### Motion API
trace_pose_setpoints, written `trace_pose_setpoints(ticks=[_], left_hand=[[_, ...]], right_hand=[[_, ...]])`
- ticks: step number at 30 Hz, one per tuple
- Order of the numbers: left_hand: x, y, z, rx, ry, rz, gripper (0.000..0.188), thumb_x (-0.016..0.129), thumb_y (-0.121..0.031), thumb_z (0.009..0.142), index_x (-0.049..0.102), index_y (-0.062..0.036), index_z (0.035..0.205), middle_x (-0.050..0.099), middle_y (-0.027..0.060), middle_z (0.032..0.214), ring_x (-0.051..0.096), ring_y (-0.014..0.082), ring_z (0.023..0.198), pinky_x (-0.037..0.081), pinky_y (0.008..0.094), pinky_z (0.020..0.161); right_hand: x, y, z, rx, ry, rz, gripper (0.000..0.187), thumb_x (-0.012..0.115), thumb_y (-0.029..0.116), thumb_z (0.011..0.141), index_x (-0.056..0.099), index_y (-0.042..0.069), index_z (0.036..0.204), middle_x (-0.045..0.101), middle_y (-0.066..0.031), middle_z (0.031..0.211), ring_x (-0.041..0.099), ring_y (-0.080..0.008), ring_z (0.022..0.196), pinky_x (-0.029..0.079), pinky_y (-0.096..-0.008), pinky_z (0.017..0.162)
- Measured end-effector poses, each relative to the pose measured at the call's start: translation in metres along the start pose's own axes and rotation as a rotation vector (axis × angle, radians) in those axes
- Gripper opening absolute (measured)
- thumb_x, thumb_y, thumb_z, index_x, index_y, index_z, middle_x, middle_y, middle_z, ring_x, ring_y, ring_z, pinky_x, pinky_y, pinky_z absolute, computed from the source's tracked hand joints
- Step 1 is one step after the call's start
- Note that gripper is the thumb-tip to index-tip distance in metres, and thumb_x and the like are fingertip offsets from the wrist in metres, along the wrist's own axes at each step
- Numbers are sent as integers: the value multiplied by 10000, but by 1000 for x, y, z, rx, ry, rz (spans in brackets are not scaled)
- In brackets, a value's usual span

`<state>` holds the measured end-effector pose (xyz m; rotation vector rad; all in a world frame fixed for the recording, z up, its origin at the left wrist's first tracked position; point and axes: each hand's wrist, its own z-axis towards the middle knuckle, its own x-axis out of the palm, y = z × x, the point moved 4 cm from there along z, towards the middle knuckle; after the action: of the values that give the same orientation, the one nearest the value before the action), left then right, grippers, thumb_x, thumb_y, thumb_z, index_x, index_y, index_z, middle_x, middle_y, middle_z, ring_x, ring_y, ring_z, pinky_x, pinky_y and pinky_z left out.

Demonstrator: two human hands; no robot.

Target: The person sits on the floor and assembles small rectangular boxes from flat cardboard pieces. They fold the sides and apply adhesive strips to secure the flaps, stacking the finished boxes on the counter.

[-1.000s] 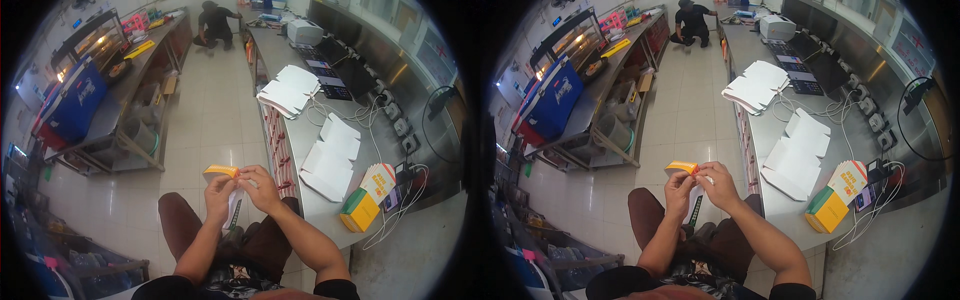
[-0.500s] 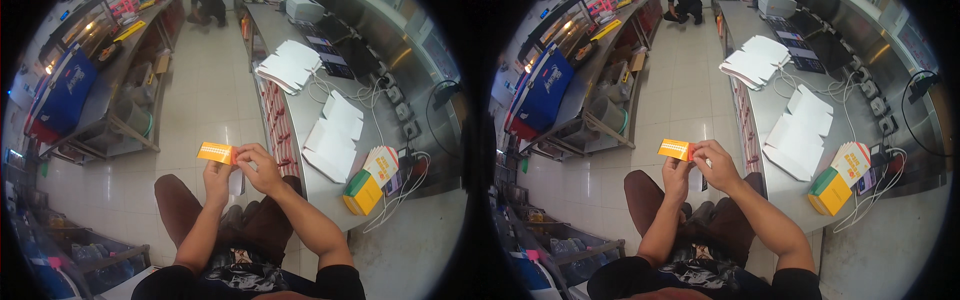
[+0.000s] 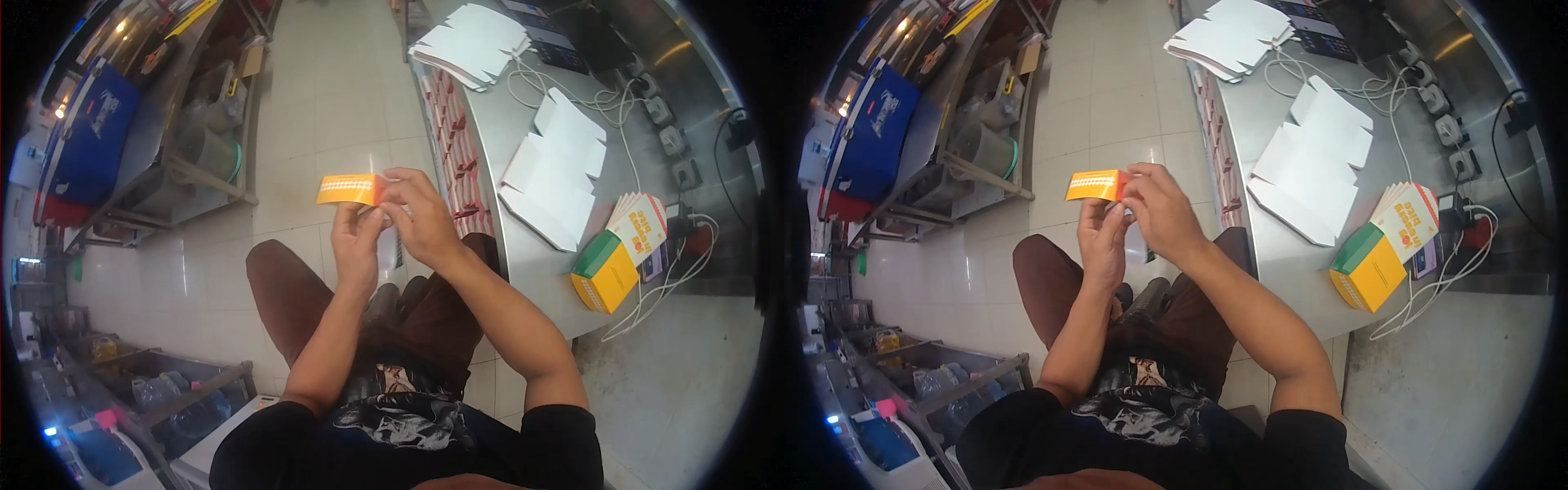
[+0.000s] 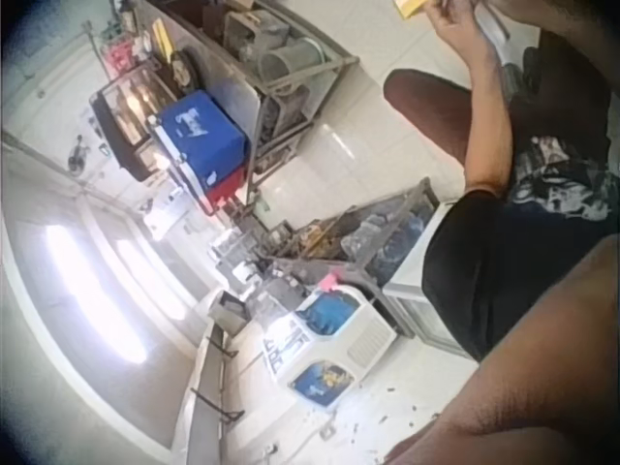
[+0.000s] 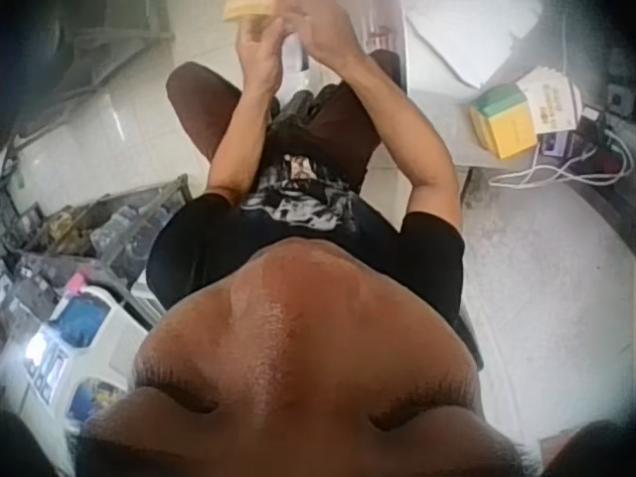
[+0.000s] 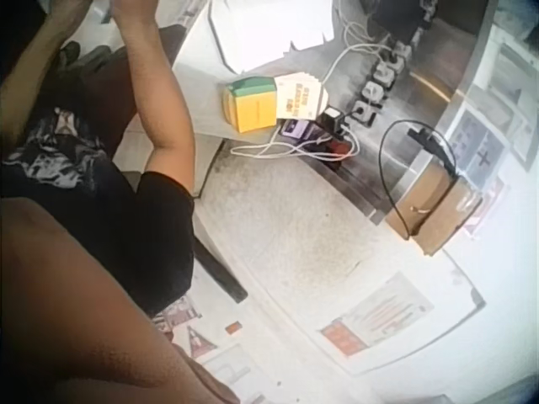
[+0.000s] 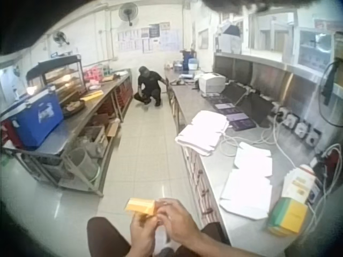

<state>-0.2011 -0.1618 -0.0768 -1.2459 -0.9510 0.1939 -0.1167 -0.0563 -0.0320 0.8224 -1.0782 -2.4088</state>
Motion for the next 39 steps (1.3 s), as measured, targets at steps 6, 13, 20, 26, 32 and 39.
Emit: trace_pose_setpoints(ticks=[6, 13, 20, 26, 32, 39], left_hand=[[-17, -2, -2, 33, -19, 67, 402, 645, -5, 950, 531, 13, 1336, 628, 117, 1244, 623, 189, 1152, 529, 345, 990], [-50, -27, -21, 283, 126, 735, 248, 594, 109, 817, 689, 6, 1021, 716, 92, 996, 697, 214, 962, 549, 337, 875], [-55, -35, -48, 382, 568, 848, 243, 600, 97, 724, 692, 18, 935, 713, 118, 940, 691, 263, 925, 544, 366, 855], [-59, -52, -44, 250, -257, -61, 474, 505, -317, 981, 559, -22, 1347, 646, 155, 1201, 607, 273, 1114, 489, 417, 962], [-63, -18, -18, -157, -119, 163, 739, 254, -640, 1073, 580, -17, 1302, 648, 87, 1158, 603, 135, 1053, 493, 311, 932], [-47, -30, -21, 18, -97, 231, 479, 450, -419, 1103, 653, 15, 1115, 655, 3, 892, 579, 50, 767, 483, 234, 687]], right_hand=[[6, -1, -3, 118, 199, 46, 411, 720, 12, 832, 561, 24, 1212, 642, -161, 1173, 641, -326, 1033, 532, -395, 902], [-11, -44, -3, 691, -51, 528, 525, 676, 181, 965, 469, -19, 1404, 656, -131, 1167, 637, -176, 1046, 529, -335, 893], [-3, -27, -6, 819, 113, 413, 467, 578, 240, 1030, 485, -39, 1392, 688, -104, 1094, 660, -132, 991, 511, -290, 873], [4, -25, -11, 882, 149, 625, 408, 534, 224, 1041, 508, -28, 1361, 667, -77, 1140, 631, -132, 1005, 492, -282, 896], [37, 4, -31, 755, 217, 773, 593, 326, 470, 1117, 474, -7, 1436, 631, -103, 1291, 589, -162, 1187, 440, -316, 1048], [26, 22, -14, 788, 389, 511, 641, 351, 517, 1105, 655, -34, 1229, 706, -85, 1109, 654, -140, 982, 512, -308, 906]])
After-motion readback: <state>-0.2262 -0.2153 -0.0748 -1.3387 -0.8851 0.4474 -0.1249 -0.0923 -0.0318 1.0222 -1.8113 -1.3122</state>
